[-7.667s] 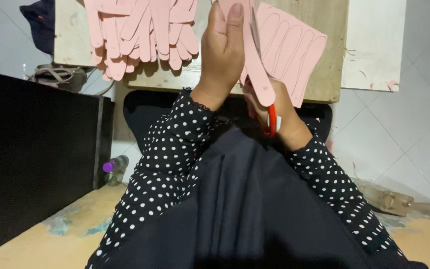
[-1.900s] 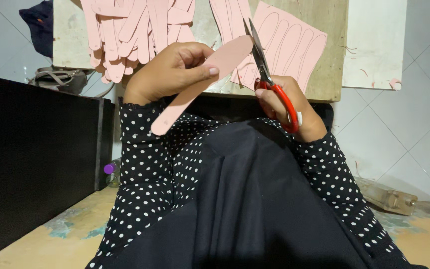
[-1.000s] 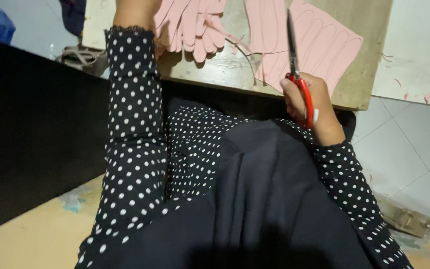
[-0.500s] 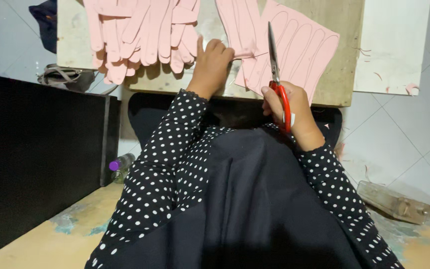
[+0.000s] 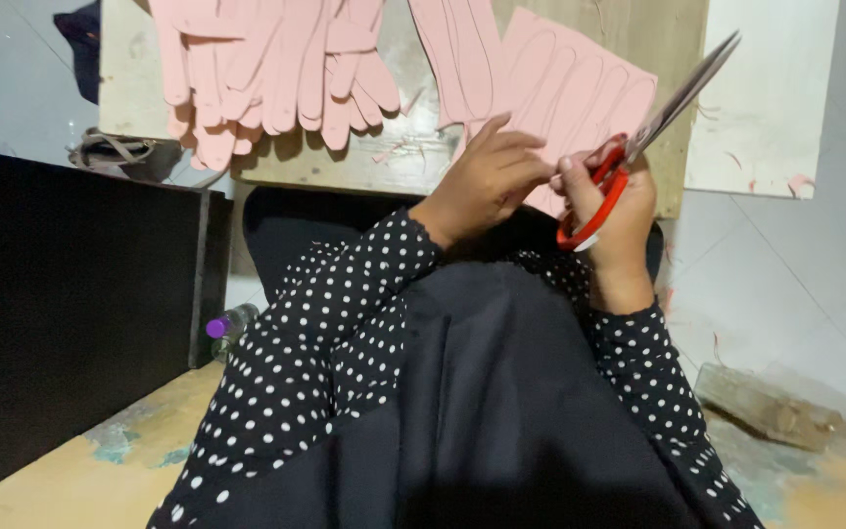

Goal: The person sits on the floor and cuts pink shoe insole/upper components with red-handled scissors, following drawn outlines on the material. They cut one component at a time, trim along the curved edges, and place finished cut pieces onto a growing pile of cut components on the wooden board.

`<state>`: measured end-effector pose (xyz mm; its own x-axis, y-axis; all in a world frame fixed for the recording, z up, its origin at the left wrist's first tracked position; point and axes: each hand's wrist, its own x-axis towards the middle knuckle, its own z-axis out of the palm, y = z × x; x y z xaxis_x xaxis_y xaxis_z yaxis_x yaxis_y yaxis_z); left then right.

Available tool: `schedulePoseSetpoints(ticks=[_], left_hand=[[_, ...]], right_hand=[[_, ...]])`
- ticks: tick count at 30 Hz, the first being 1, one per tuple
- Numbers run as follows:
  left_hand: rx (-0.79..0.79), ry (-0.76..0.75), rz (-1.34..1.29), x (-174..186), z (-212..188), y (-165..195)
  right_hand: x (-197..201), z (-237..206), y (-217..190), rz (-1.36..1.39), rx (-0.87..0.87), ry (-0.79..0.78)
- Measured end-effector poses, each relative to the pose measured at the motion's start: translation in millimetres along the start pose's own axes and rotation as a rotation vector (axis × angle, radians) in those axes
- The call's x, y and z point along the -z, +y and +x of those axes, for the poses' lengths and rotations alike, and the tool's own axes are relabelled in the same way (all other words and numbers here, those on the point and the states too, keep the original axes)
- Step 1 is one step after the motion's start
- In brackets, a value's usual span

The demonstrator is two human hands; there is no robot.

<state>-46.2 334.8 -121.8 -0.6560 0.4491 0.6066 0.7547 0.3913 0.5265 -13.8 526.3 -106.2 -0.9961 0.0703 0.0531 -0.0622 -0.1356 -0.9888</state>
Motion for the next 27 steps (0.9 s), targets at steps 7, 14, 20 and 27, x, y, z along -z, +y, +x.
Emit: schedulePoseSetpoints(ticks=[7,14,20,27], left_hand=[[0.273,0.186,-0.065,-2.0,18.9,-11.6],[0.981,-0.046,0.33,23.9,52.7,-44.1],[1.086,0.007,0.372,19.4,78.4,-36.5],[1.152,0.167,0.181,28.0,75.5,-45.7]], right_hand=[[70.5,-17.9,-58.3,-0.284,0.116,0.175],[115.7,-63.0,-140.9,-0.773,0.022,0.454],[102.1,-44.2,-112.8,-0.98,-0.071,0.272],[56.4,-13.2,1.9,-0.847,-0.422,-0.193]])
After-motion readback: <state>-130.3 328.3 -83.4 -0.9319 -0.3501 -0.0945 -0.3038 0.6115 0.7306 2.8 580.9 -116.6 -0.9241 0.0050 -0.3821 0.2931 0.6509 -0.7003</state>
